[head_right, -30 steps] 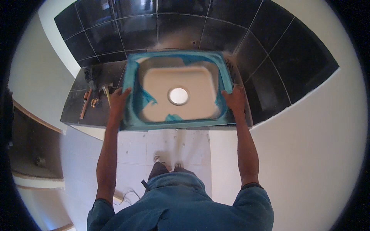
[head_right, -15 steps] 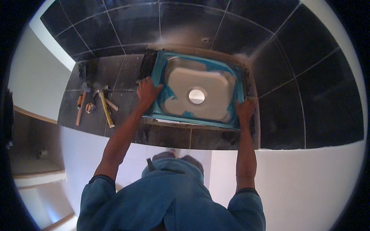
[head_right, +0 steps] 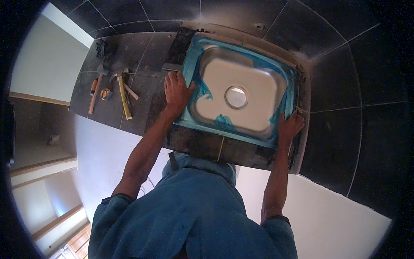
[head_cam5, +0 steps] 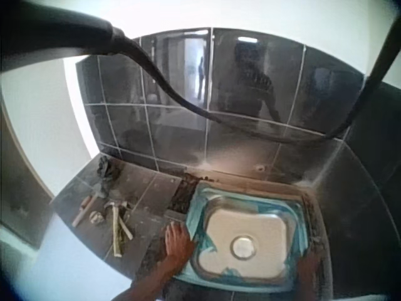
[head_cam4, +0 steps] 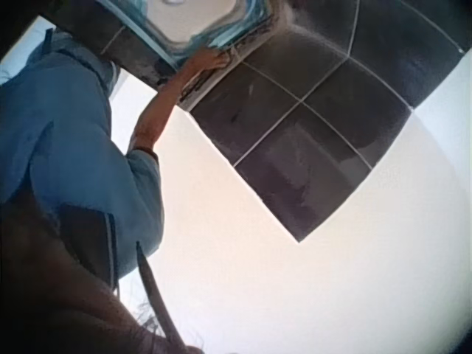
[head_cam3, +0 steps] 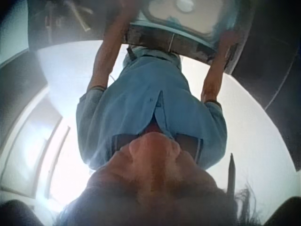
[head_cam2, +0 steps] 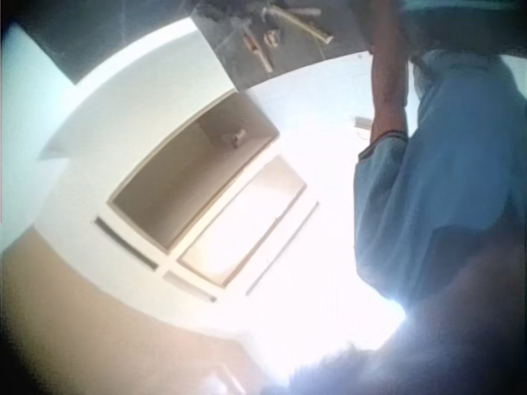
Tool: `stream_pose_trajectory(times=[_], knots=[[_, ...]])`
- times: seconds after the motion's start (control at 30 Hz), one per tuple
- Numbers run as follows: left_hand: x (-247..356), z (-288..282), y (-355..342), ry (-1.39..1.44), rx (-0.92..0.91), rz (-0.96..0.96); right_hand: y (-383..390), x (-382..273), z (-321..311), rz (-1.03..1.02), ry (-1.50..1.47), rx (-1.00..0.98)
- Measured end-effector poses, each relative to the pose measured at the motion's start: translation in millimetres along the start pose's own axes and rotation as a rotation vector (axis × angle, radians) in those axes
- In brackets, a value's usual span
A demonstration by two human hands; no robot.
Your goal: The person uses a hammer and chisel to chip away the edges of a rectangular countertop cutout. They then pick up a stainless steel sink and place it into the cutout, adjusting its position by hand to fit.
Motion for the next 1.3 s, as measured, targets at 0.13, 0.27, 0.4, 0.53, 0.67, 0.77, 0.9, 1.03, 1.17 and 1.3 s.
stream_pose_trajectory(times=[0.13, 0.27, 0.4, 0.53, 0.67, 0.77, 0.9, 1.03, 1.17, 1.3], knots=[[5.7, -8.3, 4.0, -0.127, -0.012, -0.037, 11.7, -15.7, -8.6, -0.055, 0.108, 0.126], [-4.0, 5.6, 10.5, -0.116, -0.027, 0.031, 10.9, -28.4, -20.4, 0.015, 0.063, 0.027], [-4.0, 28.9, 3.3, -0.079, -0.090, 0.070, 3.6, -36.1, -22.2, 0.018, 0.089, 0.003], [-10.1, 30.5, 4.7, -0.088, -0.109, 0.067, 9.9, -36.6, -28.6, -0.008, 0.080, -0.031], [-5.6, 26.5, 11.8, -0.090, -0.117, 0.056, 9.1, -39.6, -33.2, -0.023, 0.090, -0.043], [8.1, 17.0, 12.9, -0.131, -0.091, 0.123, 9.5, -42.9, -31.3, 0.005, 0.114, -0.076], [1.2, 20.9, 11.2, -0.138, -0.117, 0.121, 3.6, -32.4, -22.0, -0.024, 0.094, -0.100], [5.0, 18.3, 12.1, -0.121, -0.103, 0.138, -0.2, -18.8, -11.5, -0.029, 0.095, -0.152], [5.3, 8.3, 18.7, -0.144, -0.112, 0.153, 12.1, -38.7, -25.7, -0.028, 0.129, -0.102], [-0.5, -1.3, 33.5, -0.099, -0.183, 0.259, 16.7, -25.5, -18.7, -0.077, 0.111, -0.094]])
Point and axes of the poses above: each hand's wrist, its own y-axis away from the middle knuckle, its own z-axis out of the palm, x = y × z, the point moved 5 cm from there along -y, towards the middle knuckle, and after that the axes turned 6 degrees about -x, right-handed, at the moved point
